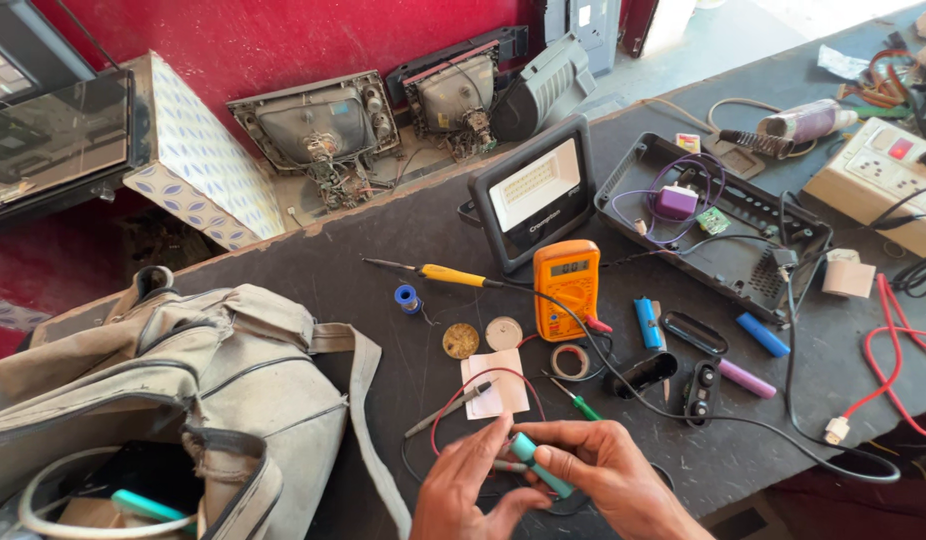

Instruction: The person uses a soldering iron and solder wire to attach wires to a small cylindrical component. They repeatedly heat the joint and apply solder, then inspect the connection by holding the component and wires.

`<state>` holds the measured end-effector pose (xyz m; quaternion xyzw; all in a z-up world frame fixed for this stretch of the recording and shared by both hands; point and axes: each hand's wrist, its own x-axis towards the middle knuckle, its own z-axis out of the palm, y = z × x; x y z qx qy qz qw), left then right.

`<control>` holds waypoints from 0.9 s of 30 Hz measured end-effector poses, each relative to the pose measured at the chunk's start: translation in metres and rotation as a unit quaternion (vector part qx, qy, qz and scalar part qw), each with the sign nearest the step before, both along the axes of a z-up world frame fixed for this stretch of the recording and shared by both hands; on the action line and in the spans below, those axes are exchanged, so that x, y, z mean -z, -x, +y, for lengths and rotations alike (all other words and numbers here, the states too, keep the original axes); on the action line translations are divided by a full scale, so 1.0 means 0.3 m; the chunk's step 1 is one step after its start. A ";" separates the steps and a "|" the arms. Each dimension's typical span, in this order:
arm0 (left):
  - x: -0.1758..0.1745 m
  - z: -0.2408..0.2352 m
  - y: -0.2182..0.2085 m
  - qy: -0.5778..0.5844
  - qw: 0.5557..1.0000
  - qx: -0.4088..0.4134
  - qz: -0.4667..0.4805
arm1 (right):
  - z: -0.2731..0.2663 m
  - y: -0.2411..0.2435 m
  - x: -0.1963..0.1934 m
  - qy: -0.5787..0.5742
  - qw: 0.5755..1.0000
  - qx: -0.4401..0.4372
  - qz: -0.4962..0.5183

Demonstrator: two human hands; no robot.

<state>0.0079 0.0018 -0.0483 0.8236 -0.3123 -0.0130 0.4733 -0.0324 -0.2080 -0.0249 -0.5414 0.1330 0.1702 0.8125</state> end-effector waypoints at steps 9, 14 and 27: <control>-0.035 -0.010 -0.021 0.060 0.960 0.005 0.272 | -0.025 0.000 -0.007 0.036 0.997 0.047 0.053; -0.025 -0.022 -0.009 0.040 0.963 -0.046 0.264 | -0.044 0.016 -0.039 -0.070 0.995 -0.019 -0.068; 0.012 0.023 -0.018 0.045 0.981 -0.093 0.163 | -0.007 0.029 -0.048 0.087 0.995 0.016 -0.039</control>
